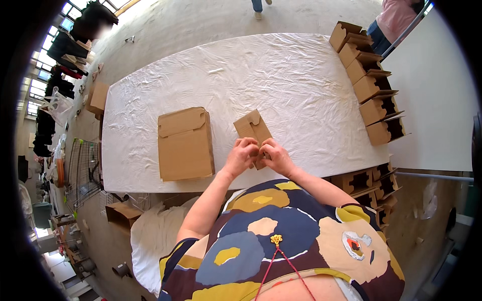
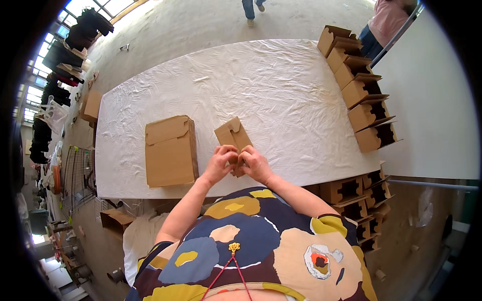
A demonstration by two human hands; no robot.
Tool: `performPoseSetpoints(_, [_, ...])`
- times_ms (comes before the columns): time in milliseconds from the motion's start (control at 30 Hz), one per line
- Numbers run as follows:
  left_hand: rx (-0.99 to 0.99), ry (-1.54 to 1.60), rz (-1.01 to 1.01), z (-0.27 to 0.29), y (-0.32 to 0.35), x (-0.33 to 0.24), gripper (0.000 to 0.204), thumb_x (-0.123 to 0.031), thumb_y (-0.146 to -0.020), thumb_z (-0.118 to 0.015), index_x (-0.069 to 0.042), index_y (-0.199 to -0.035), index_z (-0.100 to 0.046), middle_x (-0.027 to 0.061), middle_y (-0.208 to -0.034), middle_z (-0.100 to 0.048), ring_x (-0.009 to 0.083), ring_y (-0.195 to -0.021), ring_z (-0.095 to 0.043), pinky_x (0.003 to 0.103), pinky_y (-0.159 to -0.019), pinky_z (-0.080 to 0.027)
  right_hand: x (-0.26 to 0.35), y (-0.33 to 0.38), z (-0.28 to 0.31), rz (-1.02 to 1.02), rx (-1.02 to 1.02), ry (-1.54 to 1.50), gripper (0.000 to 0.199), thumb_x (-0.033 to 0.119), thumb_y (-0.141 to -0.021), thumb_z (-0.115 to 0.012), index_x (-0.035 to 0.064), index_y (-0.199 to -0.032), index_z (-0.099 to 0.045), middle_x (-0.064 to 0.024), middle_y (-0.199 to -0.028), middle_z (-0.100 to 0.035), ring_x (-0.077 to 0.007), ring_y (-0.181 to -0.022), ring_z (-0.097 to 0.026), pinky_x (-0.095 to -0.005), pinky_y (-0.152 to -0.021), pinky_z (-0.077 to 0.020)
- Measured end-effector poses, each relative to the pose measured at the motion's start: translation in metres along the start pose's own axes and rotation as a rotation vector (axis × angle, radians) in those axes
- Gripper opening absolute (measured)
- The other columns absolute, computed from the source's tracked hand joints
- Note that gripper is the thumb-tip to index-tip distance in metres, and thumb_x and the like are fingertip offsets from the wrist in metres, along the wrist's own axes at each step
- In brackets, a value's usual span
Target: The person assembles cardboard boxes by hand on a table, folding the sides and tucking in the flaps one at a time before moving the completed boxes to a stack.
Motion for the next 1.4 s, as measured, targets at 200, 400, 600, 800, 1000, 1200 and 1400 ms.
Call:
performPoseSetpoints(200, [-0.182,0.144,0.188,0.011,-0.005,0.020,0.036,0.006,-0.076,-0.070,-0.006,-0.110,-0.063,0.0086,-0.109,-0.061,0.0287,-0.098,-0.060,0.034,-0.087,-0.050,0.001,-0.001,-0.010,0.076,0.065,0.238,0.016,0.013,-0.074,-0.075,0.0074,-0.085,-0.065,-0.0064,-0.099,-0.057,-0.0278,-0.101,-0.058,-0.0402,-0.081,-0.0523])
performPoseSetpoints(400, [-0.374,-0.117,0.328,0.030,-0.027,0.034,0.047,-0.005,-0.075,-0.078,-0.010,-0.119,-0.062,0.0087,-0.124,-0.055,0.0330,-0.116,-0.048,0.041,-0.099,-0.044,0.005,0.002,0.017,0.010,-0.192,0.158,0.020,0.011,-0.072,-0.077,0.0092,-0.089,-0.067,-0.0059,-0.105,-0.059,-0.0291,-0.102,-0.057,-0.0397,-0.085,-0.0521])
performPoseSetpoints(600, [-0.230,-0.123,0.404,0.010,-0.050,0.069,0.067,-0.025,-0.079,-0.080,-0.007,-0.137,-0.052,0.0116,-0.140,-0.050,0.0349,-0.128,-0.042,0.042,-0.109,-0.038,-0.046,0.019,0.028,-0.422,-0.165,0.154,0.079,0.033,-0.072,-0.085,0.0043,-0.137,-0.051,-0.0154,-0.130,-0.050,-0.0331,-0.120,-0.052,-0.0417,-0.100,-0.0460])
performPoseSetpoints(800, [-0.089,0.045,0.461,-0.010,-0.057,0.093,0.070,-0.030,-0.078,-0.082,-0.008,-0.138,-0.052,0.0164,-0.131,-0.055,0.0369,-0.125,-0.049,0.044,-0.104,-0.044,-0.046,0.030,0.004,-0.579,0.045,0.086,0.113,0.046,-0.066,-0.087,0.0041,-0.153,-0.028,-0.0226,-0.135,-0.048,-0.0359,-0.129,-0.049,-0.0451,-0.106,-0.0429])
performPoseSetpoints(1000, [-0.067,-0.027,0.489,0.003,-0.050,0.070,0.067,-0.031,-0.078,-0.082,-0.012,-0.136,-0.053,0.0156,-0.123,-0.056,0.0362,-0.118,-0.054,0.044,-0.100,-0.047,-0.042,0.019,-0.011,-0.586,0.016,0.092,0.112,0.043,-0.063,-0.090,0.0088,-0.152,-0.032,-0.0200,-0.133,-0.050,-0.0344,-0.125,-0.053,-0.0448,-0.102,-0.0460])
performPoseSetpoints(1200, [-0.035,-0.119,0.621,0.013,-0.020,0.058,0.074,-0.039,-0.079,-0.080,-0.014,-0.141,-0.050,0.0139,-0.126,-0.052,0.0348,-0.118,-0.053,0.043,-0.100,-0.046,-0.045,0.015,-0.004,-0.580,0.032,0.137,0.100,0.042,-0.064,-0.090,0.0116,-0.147,-0.043,-0.0156,-0.128,-0.054,-0.0309,-0.122,-0.055,-0.0429,-0.100,-0.0480])
performPoseSetpoints(1400, [-0.110,0.160,0.629,0.004,0.006,0.102,0.071,-0.038,-0.082,-0.080,-0.011,-0.140,-0.050,0.0168,-0.126,-0.057,0.0320,-0.118,-0.056,0.041,-0.100,-0.047,-0.089,0.024,-0.011,-0.678,-0.065,-0.309,0.082,0.058,-0.084,-0.070,0.0108,-0.146,-0.044,-0.0131,-0.134,-0.054,-0.0286,-0.109,-0.063,-0.0413,-0.088,-0.0540])
Point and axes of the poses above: each hand's wrist, its own y-axis away from the middle knuckle, its own z-axis out of the back of the hand, x = y × z, the point moved 4 cm from there along -y, towards the middle knuckle
